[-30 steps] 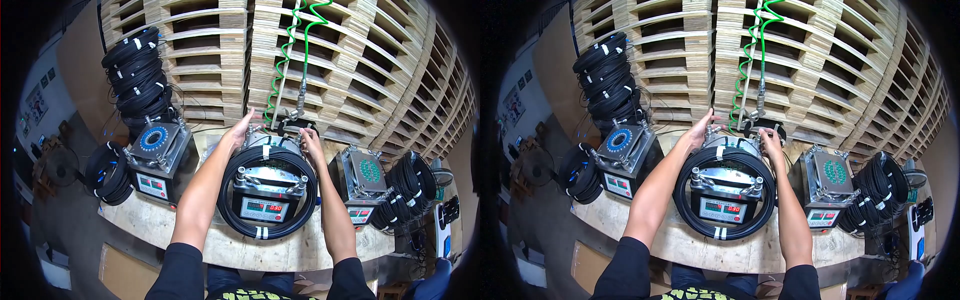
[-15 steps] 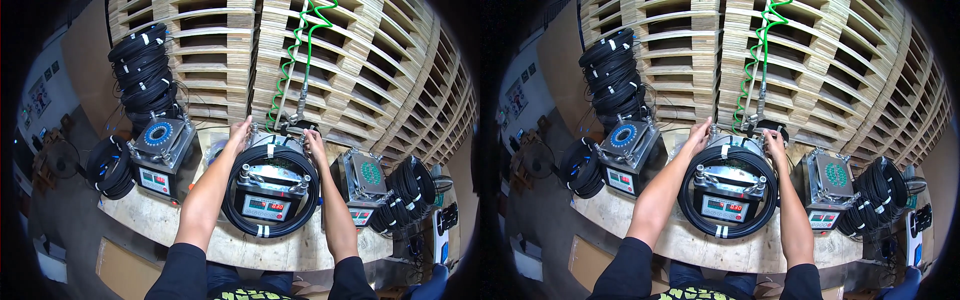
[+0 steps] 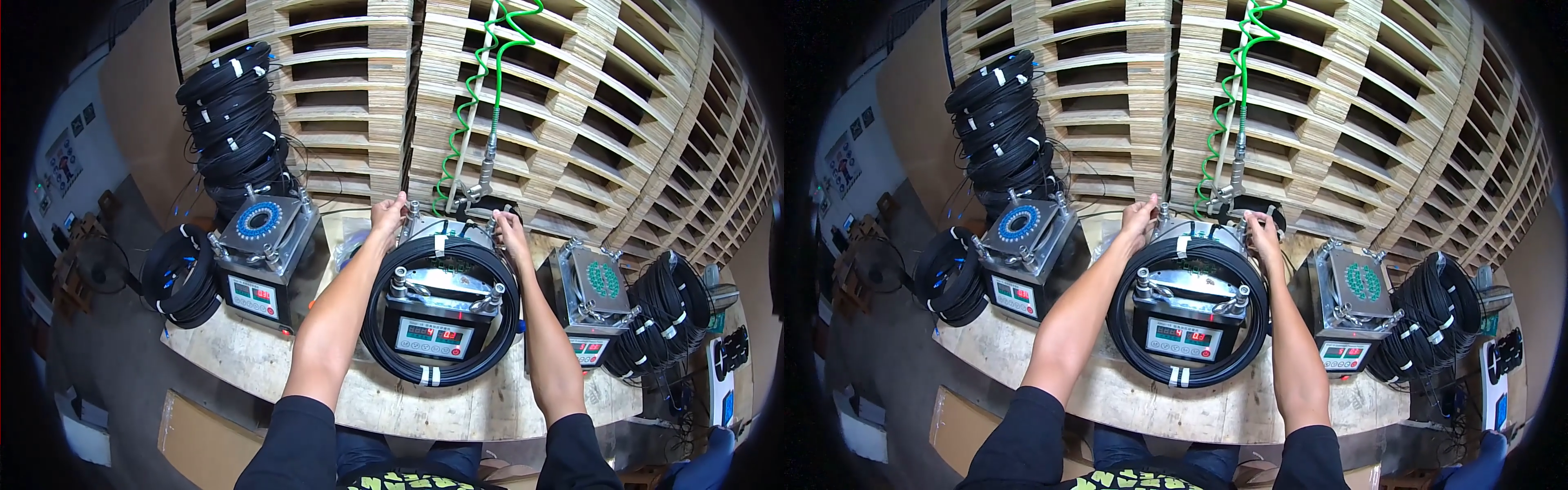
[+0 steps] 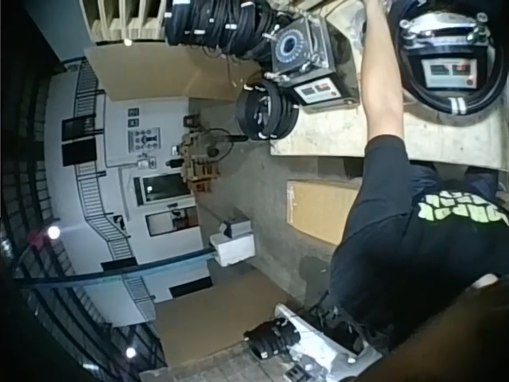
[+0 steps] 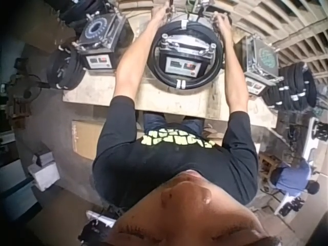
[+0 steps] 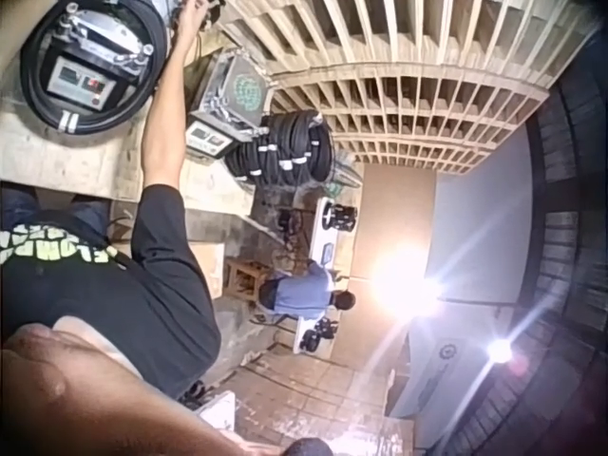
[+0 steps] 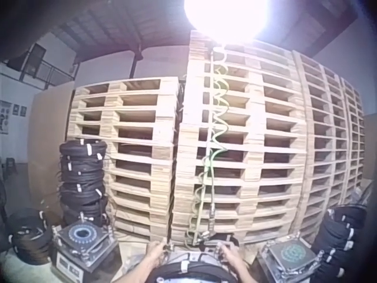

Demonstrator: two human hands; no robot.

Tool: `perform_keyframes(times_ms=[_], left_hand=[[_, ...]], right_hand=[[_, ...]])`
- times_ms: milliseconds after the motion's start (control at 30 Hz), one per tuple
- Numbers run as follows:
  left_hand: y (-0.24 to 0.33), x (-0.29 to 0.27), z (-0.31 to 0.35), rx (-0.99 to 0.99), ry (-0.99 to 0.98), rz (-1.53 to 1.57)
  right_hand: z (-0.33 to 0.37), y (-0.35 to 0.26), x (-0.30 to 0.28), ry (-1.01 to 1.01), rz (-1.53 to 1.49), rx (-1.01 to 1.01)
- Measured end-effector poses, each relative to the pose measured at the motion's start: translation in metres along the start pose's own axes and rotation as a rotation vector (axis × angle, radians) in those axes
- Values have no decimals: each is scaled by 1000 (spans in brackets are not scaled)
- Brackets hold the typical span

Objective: Using industrial machinery to test or process a coil of electrical cable.

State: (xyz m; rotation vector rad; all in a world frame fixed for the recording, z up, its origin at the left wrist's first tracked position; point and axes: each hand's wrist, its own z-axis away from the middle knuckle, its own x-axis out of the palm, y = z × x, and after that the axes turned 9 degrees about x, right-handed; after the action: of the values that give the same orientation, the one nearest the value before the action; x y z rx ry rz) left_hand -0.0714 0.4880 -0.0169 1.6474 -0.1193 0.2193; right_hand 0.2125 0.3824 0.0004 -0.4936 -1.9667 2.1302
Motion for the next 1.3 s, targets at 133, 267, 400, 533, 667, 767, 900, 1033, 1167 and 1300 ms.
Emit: perform_keyframes(times_ms=[133, 267, 400, 533, 667, 767, 900, 1033, 1167, 1300], left_hand=[[1, 4, -1, -43, -76, 285], [31, -13, 4, 7, -136, -198], [62, -10, 32, 252, -281, -422], [80, -26, 118, 741, -169, -339], [83, -41, 217, 848, -108, -618], [69, -48, 250, 962, -186, -911], [75, -48, 248, 942, -238, -826], [59, -74, 233, 813, -278, -452], [60, -85, 226, 826, -311, -439], [61, -92, 224, 712, -293, -310]], right_hand=[[-5, 0, -8, -12, 15, -29], [8, -13, 8, -18, -35, 51], [-6, -6, -1, -59, -89, 26], [20, -20, 6, -67, -76, 80], [48, -24, -11, 12, -21, -126], [96, -19, -15, 217, 35, -423], [183, -20, 1, 478, 43, -558], [205, 8, 8, 524, 117, -621], [214, 5, 16, 558, 162, -638], [215, 7, 17, 563, 181, -644]])
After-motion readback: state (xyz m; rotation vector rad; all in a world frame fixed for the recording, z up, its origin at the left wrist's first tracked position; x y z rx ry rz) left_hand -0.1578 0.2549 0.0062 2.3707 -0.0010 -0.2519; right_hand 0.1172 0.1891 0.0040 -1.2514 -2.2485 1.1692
